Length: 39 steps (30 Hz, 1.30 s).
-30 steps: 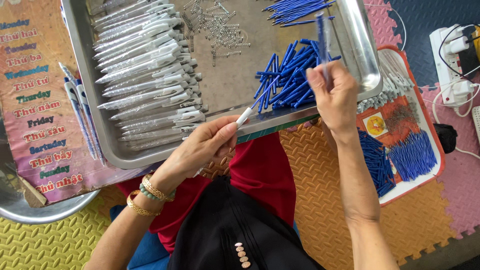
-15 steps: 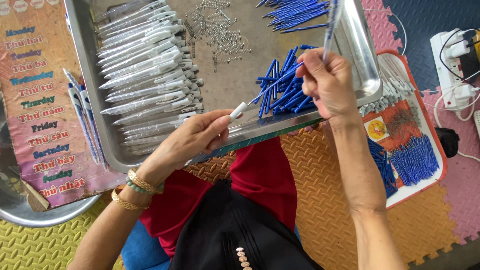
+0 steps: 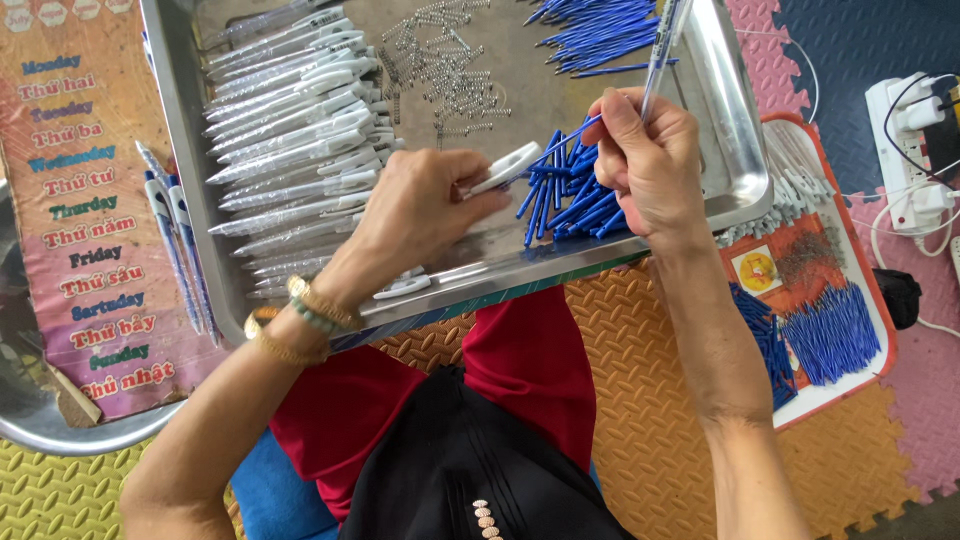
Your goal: The person assembles pens by inserting blue ink cartridges into white pen bodies. They pick up a pen body and a cartridge, insert the cartridge, and place the assembled pen into a metal bowl. The person repeats this process throughout the video.
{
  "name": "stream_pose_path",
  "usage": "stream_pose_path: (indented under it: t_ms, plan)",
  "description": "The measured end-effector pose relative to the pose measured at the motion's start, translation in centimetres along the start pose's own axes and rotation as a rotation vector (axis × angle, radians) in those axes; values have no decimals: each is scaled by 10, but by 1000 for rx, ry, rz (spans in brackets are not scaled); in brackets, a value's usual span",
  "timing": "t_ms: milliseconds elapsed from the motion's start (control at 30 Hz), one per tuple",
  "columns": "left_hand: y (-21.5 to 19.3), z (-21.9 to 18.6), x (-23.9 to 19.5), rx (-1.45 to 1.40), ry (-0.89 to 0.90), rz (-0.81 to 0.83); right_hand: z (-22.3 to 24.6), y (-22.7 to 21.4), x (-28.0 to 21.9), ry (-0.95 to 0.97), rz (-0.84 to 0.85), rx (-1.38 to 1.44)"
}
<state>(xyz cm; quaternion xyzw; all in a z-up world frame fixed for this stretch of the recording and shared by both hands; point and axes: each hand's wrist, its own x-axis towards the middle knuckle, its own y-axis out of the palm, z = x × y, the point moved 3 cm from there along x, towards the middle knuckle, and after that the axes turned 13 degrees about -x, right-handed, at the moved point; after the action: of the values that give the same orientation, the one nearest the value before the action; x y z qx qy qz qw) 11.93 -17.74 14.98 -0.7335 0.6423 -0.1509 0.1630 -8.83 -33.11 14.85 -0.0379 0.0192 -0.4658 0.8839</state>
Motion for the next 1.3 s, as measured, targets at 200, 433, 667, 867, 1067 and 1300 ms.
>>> stream_pose_path:
  t_ms: [200, 433, 667, 867, 1067, 1300]
  plan:
    - [-22, 35, 51, 323, 125, -90, -2, -52, 41, 67, -208, -144]
    - [-14, 89, 119, 644, -108, -138, -87, -119, 121, 64, -296, -339]
    - [-32, 99, 120, 546, -49, -131, -80, -139, 118, 39, -359, -588]
    - [-140, 119, 92, 512, 142, -211, -38, -119, 55, -30, -381, -271]
    - [-197, 171, 76, 655, -5, -254, -40, -41, -37, -279, -351, -120]
    - [-178, 169, 71, 492, -80, -77, -86, 39, -79, -534, -185, -196]
